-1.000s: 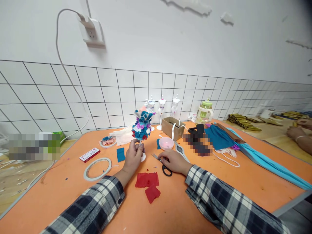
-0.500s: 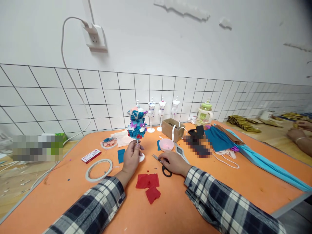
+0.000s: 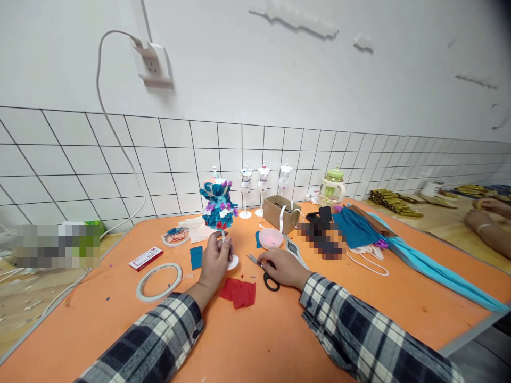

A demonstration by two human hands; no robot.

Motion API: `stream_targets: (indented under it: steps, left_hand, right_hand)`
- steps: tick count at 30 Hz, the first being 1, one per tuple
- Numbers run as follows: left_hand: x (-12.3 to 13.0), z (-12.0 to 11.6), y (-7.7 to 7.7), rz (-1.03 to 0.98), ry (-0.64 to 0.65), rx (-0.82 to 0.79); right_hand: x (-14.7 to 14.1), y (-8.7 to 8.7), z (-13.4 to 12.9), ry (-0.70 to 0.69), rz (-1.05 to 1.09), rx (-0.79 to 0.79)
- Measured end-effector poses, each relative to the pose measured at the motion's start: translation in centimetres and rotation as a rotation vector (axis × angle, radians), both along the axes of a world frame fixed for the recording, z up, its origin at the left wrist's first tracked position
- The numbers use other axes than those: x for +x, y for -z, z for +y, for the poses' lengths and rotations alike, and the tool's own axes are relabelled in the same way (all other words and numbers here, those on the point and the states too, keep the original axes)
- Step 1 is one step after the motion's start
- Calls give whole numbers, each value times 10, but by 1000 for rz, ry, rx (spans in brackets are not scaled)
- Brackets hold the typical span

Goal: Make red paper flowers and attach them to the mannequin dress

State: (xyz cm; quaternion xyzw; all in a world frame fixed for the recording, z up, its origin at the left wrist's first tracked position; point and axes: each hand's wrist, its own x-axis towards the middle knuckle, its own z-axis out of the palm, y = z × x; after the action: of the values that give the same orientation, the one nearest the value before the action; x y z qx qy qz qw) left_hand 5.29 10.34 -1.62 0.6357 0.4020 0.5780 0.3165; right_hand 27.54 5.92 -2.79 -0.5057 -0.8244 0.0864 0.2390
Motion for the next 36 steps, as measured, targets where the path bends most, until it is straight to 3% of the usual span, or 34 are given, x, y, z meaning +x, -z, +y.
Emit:
stream_targets:
  steps: [16,36]
  left_hand:
    - [-3,-4,-3,3,-50,18]
    - [-3,-5,0,-2,36,18]
  right_hand:
    - [0,-1,-1,-12,-22,8]
    - [2,-5,-2,-17,-39,-14]
